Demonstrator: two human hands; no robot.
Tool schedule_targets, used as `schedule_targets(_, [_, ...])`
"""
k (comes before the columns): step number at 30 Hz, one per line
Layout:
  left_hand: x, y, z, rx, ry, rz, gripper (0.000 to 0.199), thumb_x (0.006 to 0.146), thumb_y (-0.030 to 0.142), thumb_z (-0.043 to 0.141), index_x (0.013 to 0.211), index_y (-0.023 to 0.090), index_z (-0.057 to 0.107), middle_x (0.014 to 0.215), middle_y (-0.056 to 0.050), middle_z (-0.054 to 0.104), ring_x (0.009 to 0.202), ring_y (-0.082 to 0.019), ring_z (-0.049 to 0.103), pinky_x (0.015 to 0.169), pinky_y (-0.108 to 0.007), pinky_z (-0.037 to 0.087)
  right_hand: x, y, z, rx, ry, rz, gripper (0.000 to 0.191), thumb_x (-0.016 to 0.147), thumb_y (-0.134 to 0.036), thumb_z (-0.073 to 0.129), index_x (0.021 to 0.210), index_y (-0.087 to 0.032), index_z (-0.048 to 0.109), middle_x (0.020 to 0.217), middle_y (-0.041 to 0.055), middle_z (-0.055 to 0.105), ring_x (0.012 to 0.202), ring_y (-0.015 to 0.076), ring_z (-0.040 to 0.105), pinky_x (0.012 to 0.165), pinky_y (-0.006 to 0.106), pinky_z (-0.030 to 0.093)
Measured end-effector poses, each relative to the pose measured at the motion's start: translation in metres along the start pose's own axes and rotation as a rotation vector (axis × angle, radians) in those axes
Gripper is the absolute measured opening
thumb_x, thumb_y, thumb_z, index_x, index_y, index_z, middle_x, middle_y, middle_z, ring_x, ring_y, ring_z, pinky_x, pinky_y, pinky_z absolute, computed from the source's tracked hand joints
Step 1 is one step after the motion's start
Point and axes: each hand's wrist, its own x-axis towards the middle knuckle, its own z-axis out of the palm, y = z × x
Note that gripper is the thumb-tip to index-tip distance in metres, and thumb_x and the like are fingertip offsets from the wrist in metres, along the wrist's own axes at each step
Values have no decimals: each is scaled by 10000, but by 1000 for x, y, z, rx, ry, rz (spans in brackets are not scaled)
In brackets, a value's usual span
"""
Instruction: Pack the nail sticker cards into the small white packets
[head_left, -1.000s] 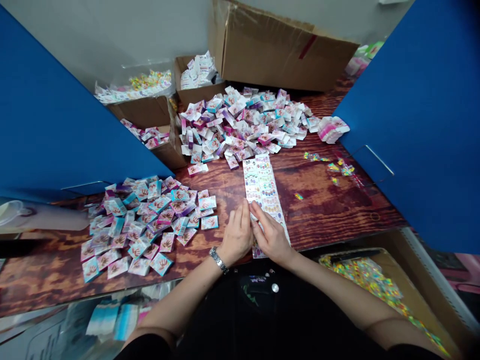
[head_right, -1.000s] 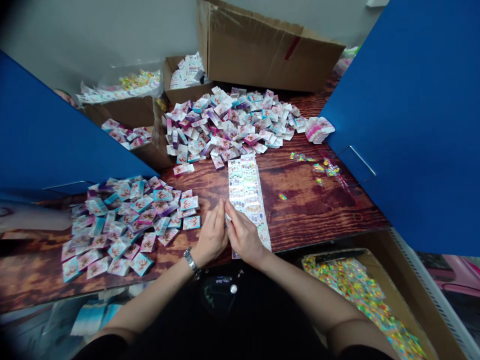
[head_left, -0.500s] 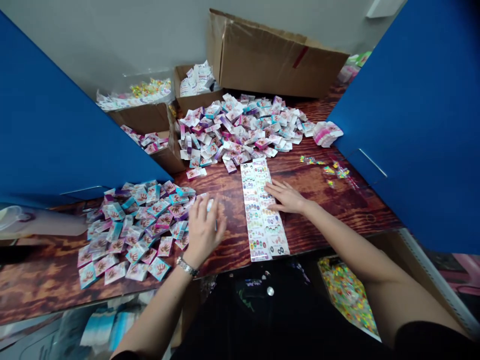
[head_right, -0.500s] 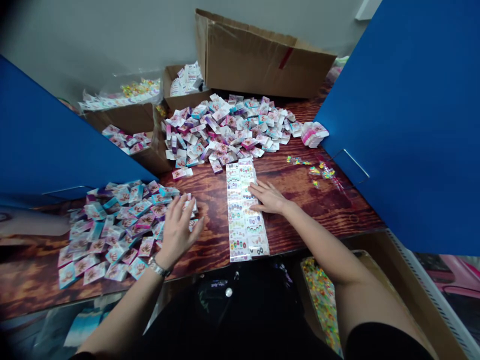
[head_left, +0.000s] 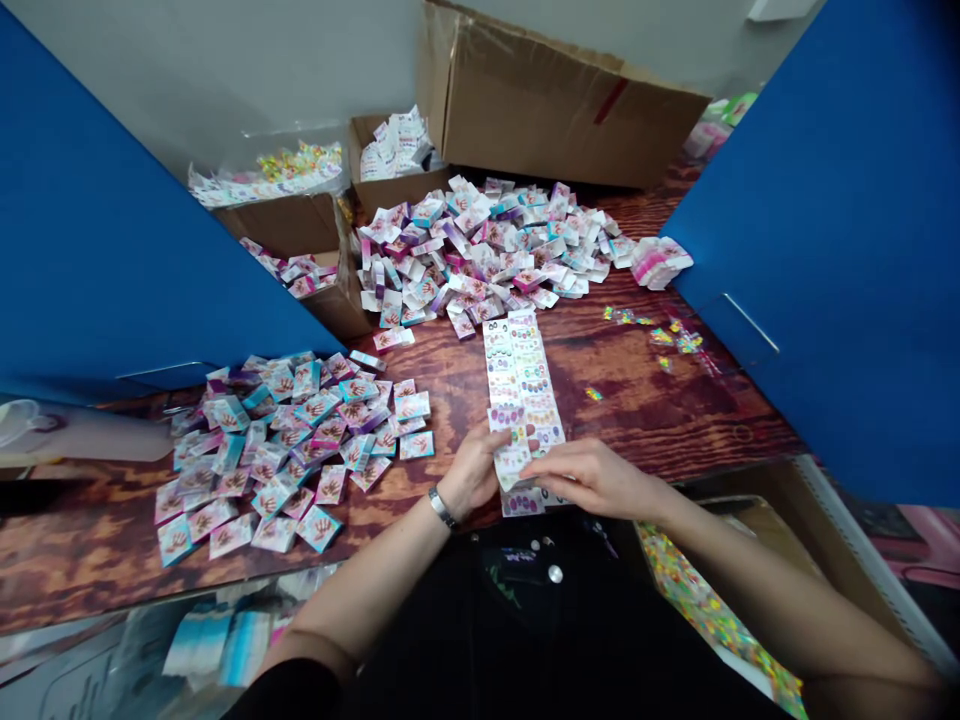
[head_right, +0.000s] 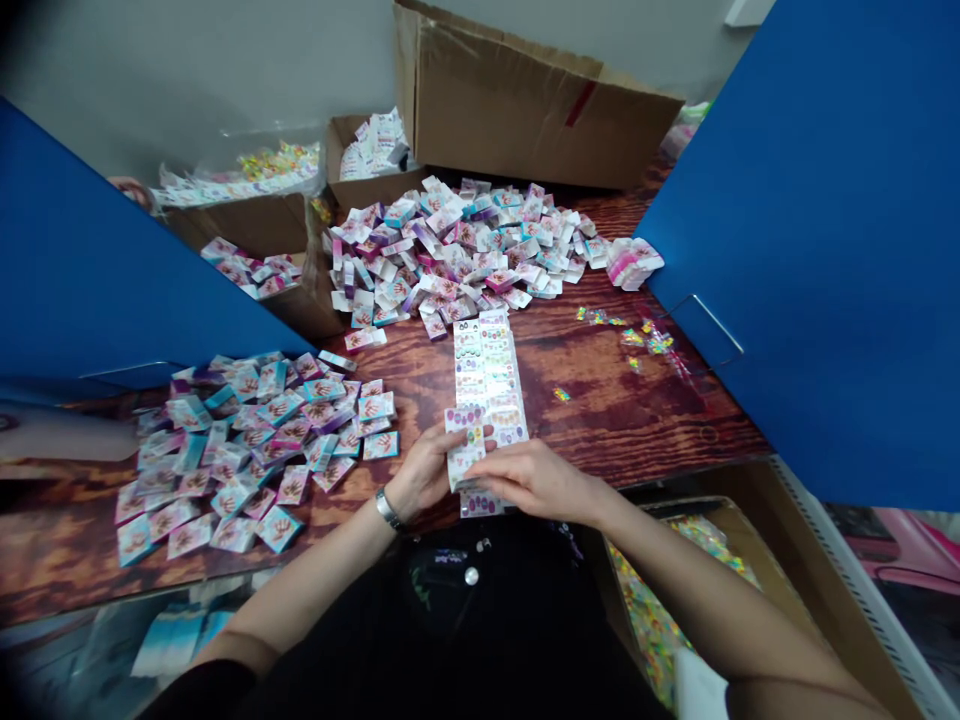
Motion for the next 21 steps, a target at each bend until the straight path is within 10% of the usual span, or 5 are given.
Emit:
schedule_targets(11, [-15,10,-9,590,-235,249,409,767,402,717,1067,130,656,1009,-72,684,900,-201,611,836,-313,475,21,23,10,-194,577,194,241,949,-224,497,1145,-210,638,1032,65,679,956,187,642,836,325,523])
schedule_targets(15, [-12,11,-7,351,-106,177,280,747,289,688,974,127,664,920,-57,686,810,-184,617,744,-295,487,16,17,21,-396,469,-6,316,943,-145,470,1221,-221,600,1050,76,674,966,188,632,849,335,526])
schedule_targets(21, [-16,18,-7,80,-334,84,484,580,92,712,1054,168,651,1051,-61,672,967,-206,617,852,-297,474,8,21,40,-725,353,-218,289,906,-173,571,1187,-191,631,1133,91,683,1109,262,577,923,409,500])
